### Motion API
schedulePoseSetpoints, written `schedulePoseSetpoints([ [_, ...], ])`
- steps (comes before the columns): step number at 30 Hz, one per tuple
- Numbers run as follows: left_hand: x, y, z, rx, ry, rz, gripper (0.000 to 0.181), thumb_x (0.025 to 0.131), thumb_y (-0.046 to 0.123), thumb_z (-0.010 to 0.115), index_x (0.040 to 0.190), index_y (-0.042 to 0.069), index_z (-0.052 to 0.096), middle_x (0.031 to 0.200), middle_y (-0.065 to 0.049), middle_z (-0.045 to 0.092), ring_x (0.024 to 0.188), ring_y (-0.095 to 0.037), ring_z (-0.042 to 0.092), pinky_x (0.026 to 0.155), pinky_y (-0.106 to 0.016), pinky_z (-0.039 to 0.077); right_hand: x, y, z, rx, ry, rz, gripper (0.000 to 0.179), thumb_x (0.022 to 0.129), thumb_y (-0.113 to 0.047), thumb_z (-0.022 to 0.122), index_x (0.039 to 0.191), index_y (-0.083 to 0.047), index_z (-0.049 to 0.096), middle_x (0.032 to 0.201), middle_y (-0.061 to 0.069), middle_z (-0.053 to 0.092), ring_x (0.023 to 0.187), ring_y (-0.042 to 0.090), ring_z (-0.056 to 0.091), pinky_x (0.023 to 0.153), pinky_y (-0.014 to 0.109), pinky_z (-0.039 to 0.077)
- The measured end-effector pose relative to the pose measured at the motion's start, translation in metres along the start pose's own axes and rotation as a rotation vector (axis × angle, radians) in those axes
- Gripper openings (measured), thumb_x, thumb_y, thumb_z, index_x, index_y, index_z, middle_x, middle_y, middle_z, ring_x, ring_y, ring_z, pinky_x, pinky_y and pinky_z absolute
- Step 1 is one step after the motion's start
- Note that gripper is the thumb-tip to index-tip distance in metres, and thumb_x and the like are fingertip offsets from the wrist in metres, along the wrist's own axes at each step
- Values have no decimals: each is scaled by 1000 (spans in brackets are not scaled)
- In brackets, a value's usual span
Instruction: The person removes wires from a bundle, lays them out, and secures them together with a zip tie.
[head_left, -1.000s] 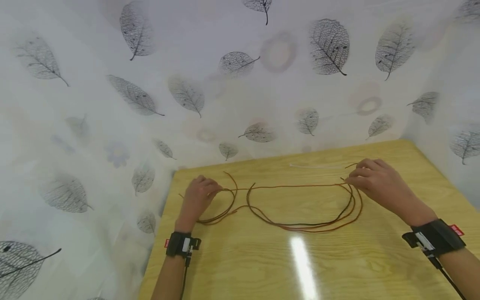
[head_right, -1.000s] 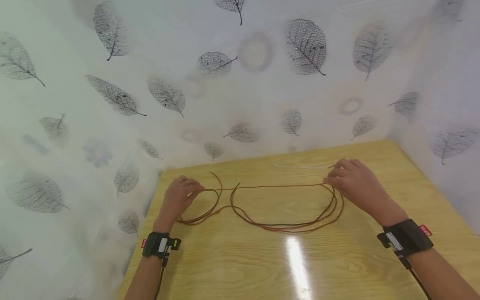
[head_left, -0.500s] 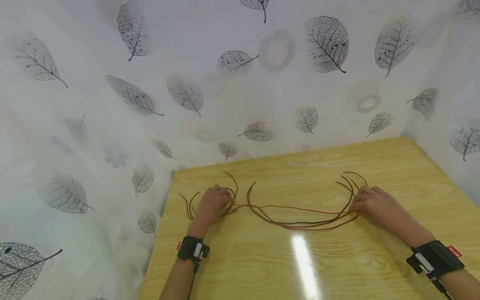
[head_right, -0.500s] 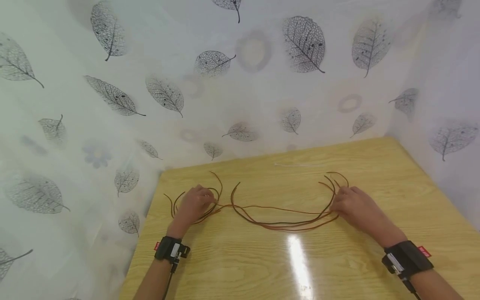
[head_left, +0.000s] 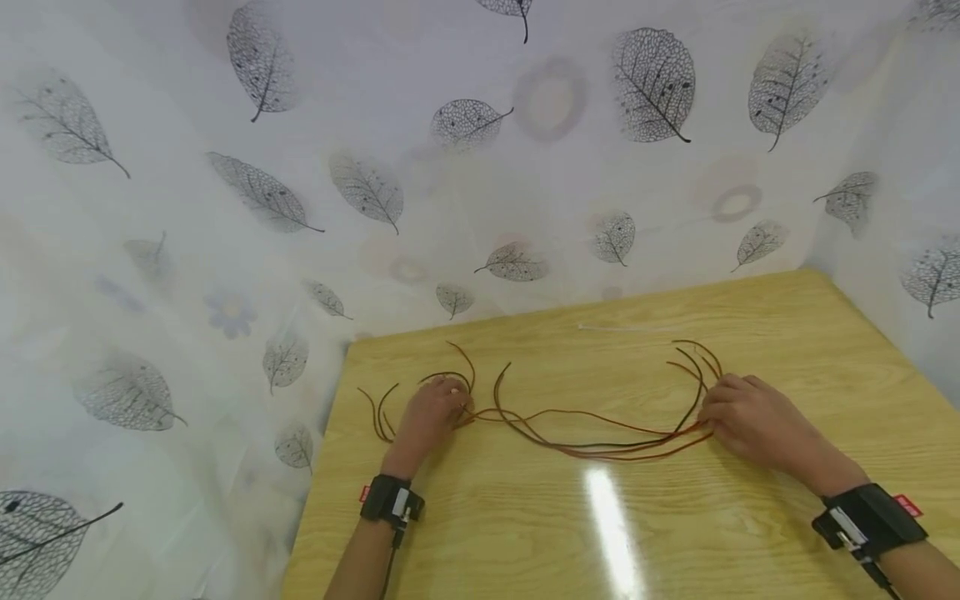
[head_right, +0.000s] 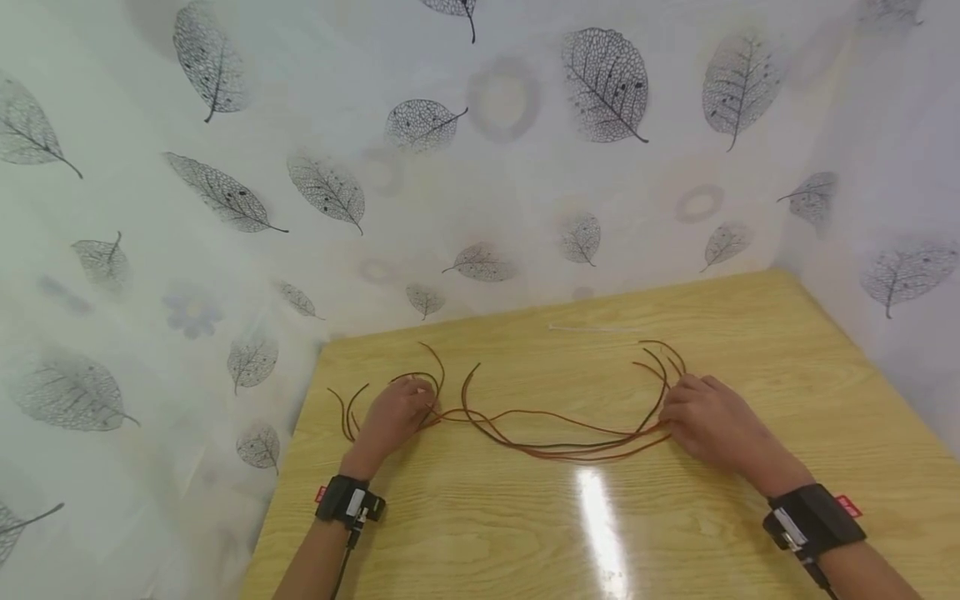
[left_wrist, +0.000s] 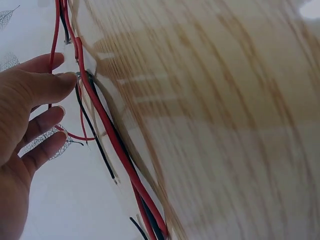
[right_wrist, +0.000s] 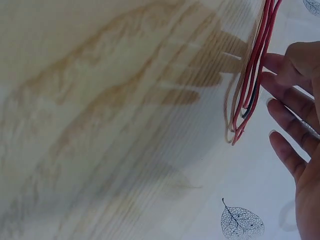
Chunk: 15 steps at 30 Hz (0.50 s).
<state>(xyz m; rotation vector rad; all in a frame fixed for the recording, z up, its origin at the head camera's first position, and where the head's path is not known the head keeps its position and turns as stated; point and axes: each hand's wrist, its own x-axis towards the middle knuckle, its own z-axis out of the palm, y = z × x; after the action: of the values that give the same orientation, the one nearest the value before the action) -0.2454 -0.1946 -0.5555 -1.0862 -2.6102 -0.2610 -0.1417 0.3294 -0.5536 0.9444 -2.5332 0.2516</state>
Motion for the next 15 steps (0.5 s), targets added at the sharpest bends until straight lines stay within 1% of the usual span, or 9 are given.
schedulePoseSetpoints([
  [3, -10, -5, -4, -46, 47, -34, 31, 80, -1, 85, 107, 11, 76, 117, -8, 67, 103, -26, 65, 85, -41, 56, 7, 0, 0, 16, 32, -12, 7, 80, -13, 73, 86, -12, 77, 92, 3, 69, 90, 25, 60, 73, 47, 50],
  [4, -14, -6, -7, -63, 52, -62, 36, 79, -1, 86, 112, 10, 75, 121, -9, 65, 102, -27, 65, 82, -42, 57, 11, 0, 0, 23, 50, -18, 11, 88, -17, 68, 86, -11, 77, 93, 4, 70, 90, 26, 61, 72, 47, 50],
  [7, -27, -9, -14, -105, 22, -191, 40, 82, 3, 84, 119, 12, 70, 123, -6, 62, 100, -24, 65, 76, -40, 56, 24, 0, -1, 36, 98, -37, 46, 106, -35, 43, 87, -9, 77, 92, 5, 70, 89, 27, 62, 71, 47, 51],
  [8, -31, -10, -17, -113, 0, -235, 37, 84, 6, 83, 118, 12, 69, 120, -5, 63, 99, -23, 64, 75, -40, 56, 29, 0, -1, 41, 110, -40, 56, 109, -39, 35, 89, -9, 77, 92, 6, 71, 88, 27, 62, 72, 47, 52],
  [9, -34, -11, -19, -116, -27, -275, 32, 87, 10, 82, 116, 13, 69, 117, -3, 63, 100, -23, 64, 79, -40, 56, 34, -1, -1, 46, 116, -46, 63, 110, -43, 29, 90, -9, 77, 93, 6, 71, 89, 27, 62, 72, 47, 52],
  [10, -37, -12, -21, -128, -54, -309, 28, 89, 14, 81, 114, 13, 68, 114, -2, 64, 99, -22, 64, 79, -40, 56, 40, -2, 0, 44, 119, -51, 66, 109, -44, 25, 91, -9, 77, 93, 6, 71, 89, 28, 63, 73, 47, 52],
  [12, -42, -13, -24, -142, -111, -352, 25, 91, 25, 80, 109, 13, 69, 107, 0, 66, 99, -22, 63, 83, -41, 55, 51, -4, 2, 59, 117, -66, 59, 109, -40, 30, 93, -9, 77, 94, 6, 71, 91, 28, 63, 77, 48, 53],
  [13, -44, -13, -24, -145, -140, -359, 28, 90, 30, 81, 109, 13, 70, 104, 1, 68, 97, -21, 63, 88, -42, 54, 57, -6, 4, 68, 116, -75, 51, 108, -35, 36, 93, -9, 77, 95, 5, 70, 91, 28, 63, 78, 48, 53],
  [15, -47, -15, -24, -132, -199, -354, 34, 89, 39, 82, 108, 13, 72, 100, 1, 68, 94, -20, 62, 97, -43, 51, 71, -9, 8, 79, 118, -104, 47, 107, -31, 37, 94, -10, 77, 95, 5, 70, 91, 27, 63, 77, 47, 53],
])
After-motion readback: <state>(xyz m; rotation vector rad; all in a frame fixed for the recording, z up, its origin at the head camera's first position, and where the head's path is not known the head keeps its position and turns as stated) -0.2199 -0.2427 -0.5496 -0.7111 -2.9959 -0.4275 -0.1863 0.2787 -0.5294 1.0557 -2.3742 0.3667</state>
